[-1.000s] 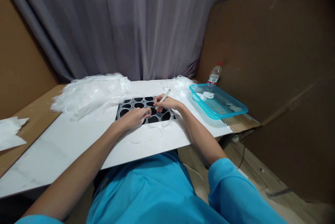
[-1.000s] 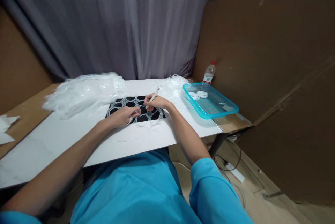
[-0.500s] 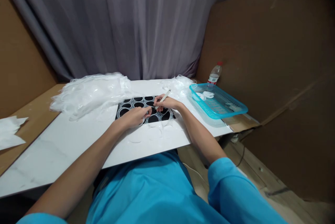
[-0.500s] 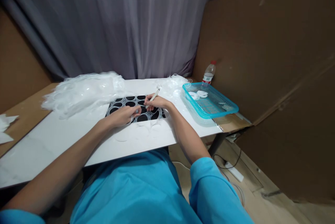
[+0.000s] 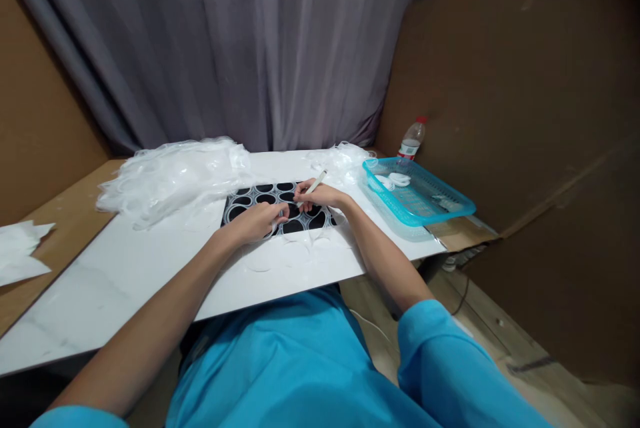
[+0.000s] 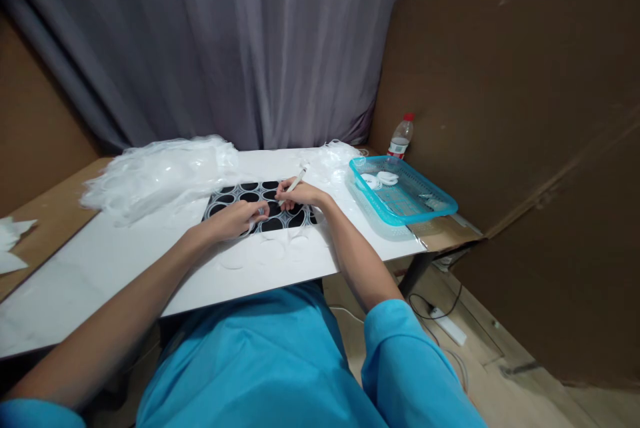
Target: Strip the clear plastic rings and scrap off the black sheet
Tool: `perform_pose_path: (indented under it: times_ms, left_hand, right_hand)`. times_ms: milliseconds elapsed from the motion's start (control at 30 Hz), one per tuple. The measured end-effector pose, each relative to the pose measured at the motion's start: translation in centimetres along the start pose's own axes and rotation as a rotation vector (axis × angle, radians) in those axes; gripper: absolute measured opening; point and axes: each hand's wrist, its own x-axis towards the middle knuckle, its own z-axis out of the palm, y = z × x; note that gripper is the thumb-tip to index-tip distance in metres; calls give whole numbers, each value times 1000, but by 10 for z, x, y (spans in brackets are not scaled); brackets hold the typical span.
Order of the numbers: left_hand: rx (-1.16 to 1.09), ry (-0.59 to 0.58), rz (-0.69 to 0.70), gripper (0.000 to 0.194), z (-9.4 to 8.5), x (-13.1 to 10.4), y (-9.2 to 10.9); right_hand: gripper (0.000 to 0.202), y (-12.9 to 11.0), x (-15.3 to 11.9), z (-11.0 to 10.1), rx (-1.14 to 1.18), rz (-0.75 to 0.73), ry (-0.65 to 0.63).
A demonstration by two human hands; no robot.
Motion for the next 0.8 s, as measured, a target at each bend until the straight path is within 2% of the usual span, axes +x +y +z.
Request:
perform_pose_path:
  times_ms: [400,800]
  left_hand:
    - [6,-13,1,16,1,2,2]
    - [39,-14,15,12,7,4,-5]
  right_hand:
    - [30,0,0,1,3,10,1]
    - [25,2,1,0,3,16,16]
